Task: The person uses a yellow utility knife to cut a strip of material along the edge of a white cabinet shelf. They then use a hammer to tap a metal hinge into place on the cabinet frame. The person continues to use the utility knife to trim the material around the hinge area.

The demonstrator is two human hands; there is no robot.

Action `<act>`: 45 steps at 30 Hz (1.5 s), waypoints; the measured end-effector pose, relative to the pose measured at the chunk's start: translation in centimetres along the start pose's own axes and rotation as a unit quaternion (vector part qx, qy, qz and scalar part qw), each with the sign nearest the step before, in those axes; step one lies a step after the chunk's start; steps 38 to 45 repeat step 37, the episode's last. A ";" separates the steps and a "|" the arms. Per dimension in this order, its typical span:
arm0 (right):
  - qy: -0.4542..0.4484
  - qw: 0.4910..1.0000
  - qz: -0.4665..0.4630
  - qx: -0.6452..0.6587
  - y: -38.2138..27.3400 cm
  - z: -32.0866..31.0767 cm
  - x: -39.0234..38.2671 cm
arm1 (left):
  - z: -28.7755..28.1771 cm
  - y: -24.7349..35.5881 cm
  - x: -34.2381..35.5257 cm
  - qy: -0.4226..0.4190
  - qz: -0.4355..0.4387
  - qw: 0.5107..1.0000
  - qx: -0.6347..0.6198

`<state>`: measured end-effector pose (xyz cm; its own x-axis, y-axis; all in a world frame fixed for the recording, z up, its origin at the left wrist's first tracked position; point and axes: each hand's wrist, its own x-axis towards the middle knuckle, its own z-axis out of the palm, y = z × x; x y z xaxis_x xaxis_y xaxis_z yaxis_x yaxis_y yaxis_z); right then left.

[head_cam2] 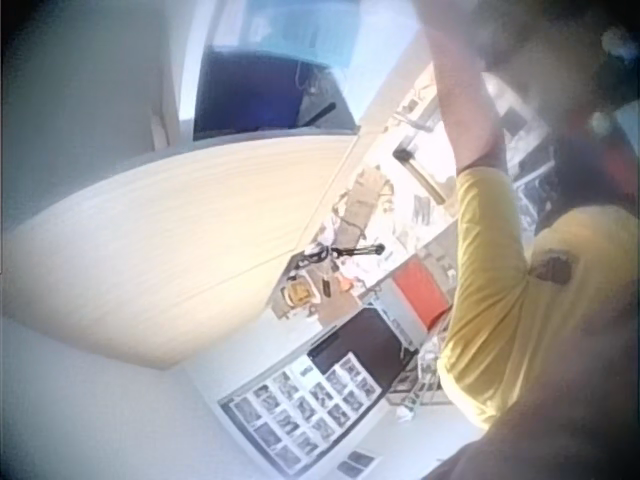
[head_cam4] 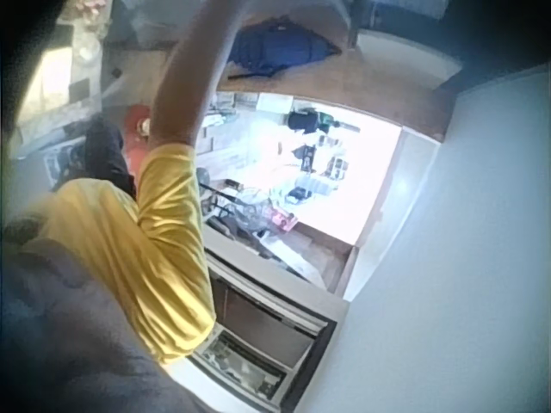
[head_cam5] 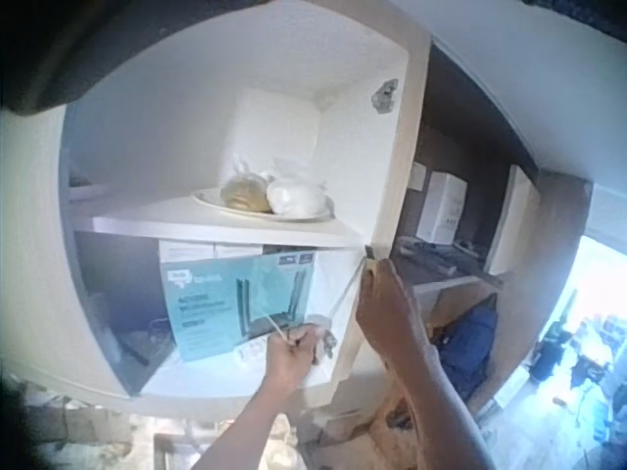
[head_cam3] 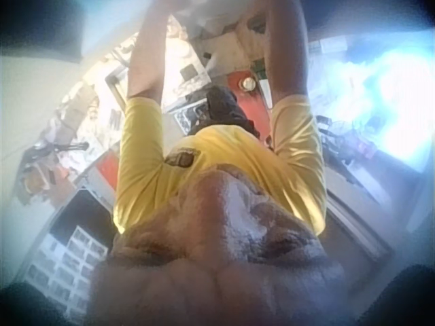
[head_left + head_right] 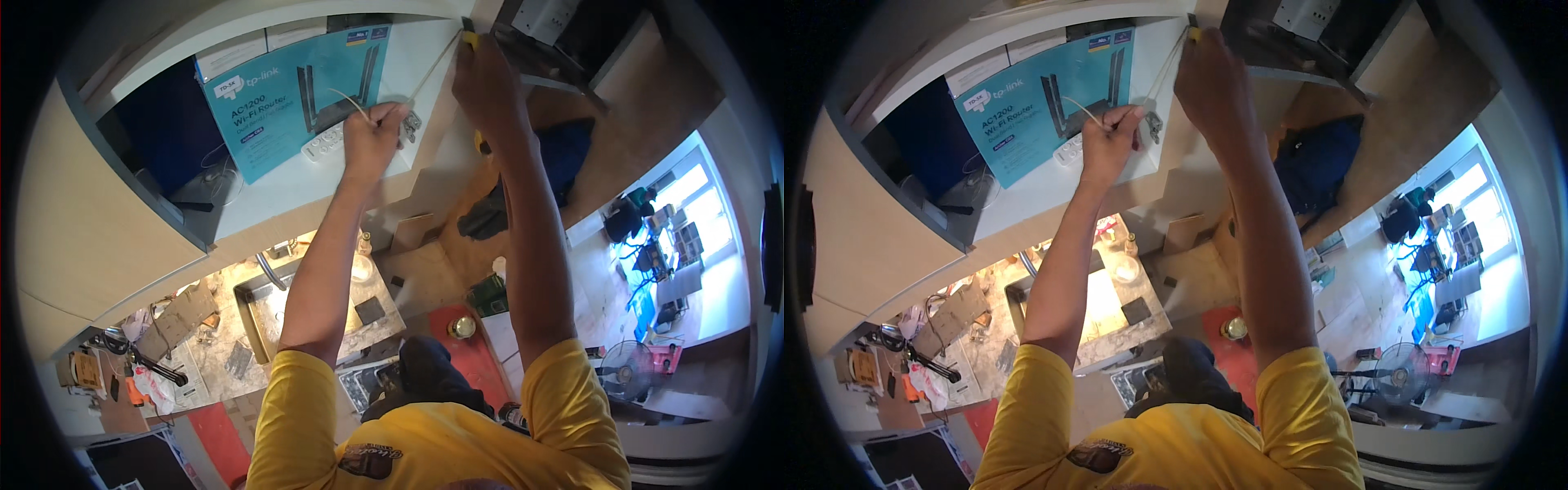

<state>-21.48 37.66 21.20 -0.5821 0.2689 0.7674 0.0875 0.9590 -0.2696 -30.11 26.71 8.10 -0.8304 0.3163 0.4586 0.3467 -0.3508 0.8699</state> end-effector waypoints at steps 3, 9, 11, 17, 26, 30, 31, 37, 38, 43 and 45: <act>-0.003 1.000 0.011 0.002 0.0 0.6 -0.4 | -0.6 -0.9 -0.9 0.016 0.007 1.000 -0.018; 0.018 0.993 -0.098 -0.058 1.8 1.5 -1.2 | -0.5 -1.3 -0.7 0.004 0.012 1.000 0.022; 0.011 0.995 -0.083 -0.052 1.0 1.1 -1.1 | -1.6 -3.0 -1.2 -0.001 -0.003 1.000 0.018; -0.012 1.000 -0.013 -0.005 0.1 0.4 -3.1 | -1.6 -2.9 -1.5 0.011 -0.011 0.999 0.045; -0.041 0.999 0.019 0.014 0.1 1.3 -3.5 | -3.5 -5.3 -3.1 0.034 0.054 0.980 0.188; -0.021 1.000 0.003 -0.001 0.8 1.7 -2.8 | -3.6 -4.3 -4.2 0.038 0.092 0.963 0.252; -0.014 1.000 -0.013 -0.004 1.1 1.9 -2.6 | -3.4 -3.9 -4.5 0.031 0.073 0.964 0.255; -0.059 0.998 0.035 0.004 0.5 1.6 -4.1 | -3.8 -4.4 -5.6 0.019 0.058 0.932 0.357; -0.059 0.998 0.035 0.004 0.5 1.6 -4.1 | -3.8 -4.4 -5.6 0.019 0.058 0.932 0.357; -0.059 0.998 0.035 0.004 0.5 1.6 -4.1 | -3.8 -4.4 -5.6 0.019 0.058 0.932 0.357; -0.059 0.998 0.035 0.004 0.5 1.6 -4.1 | -3.8 -4.4 -5.6 0.019 0.058 0.932 0.357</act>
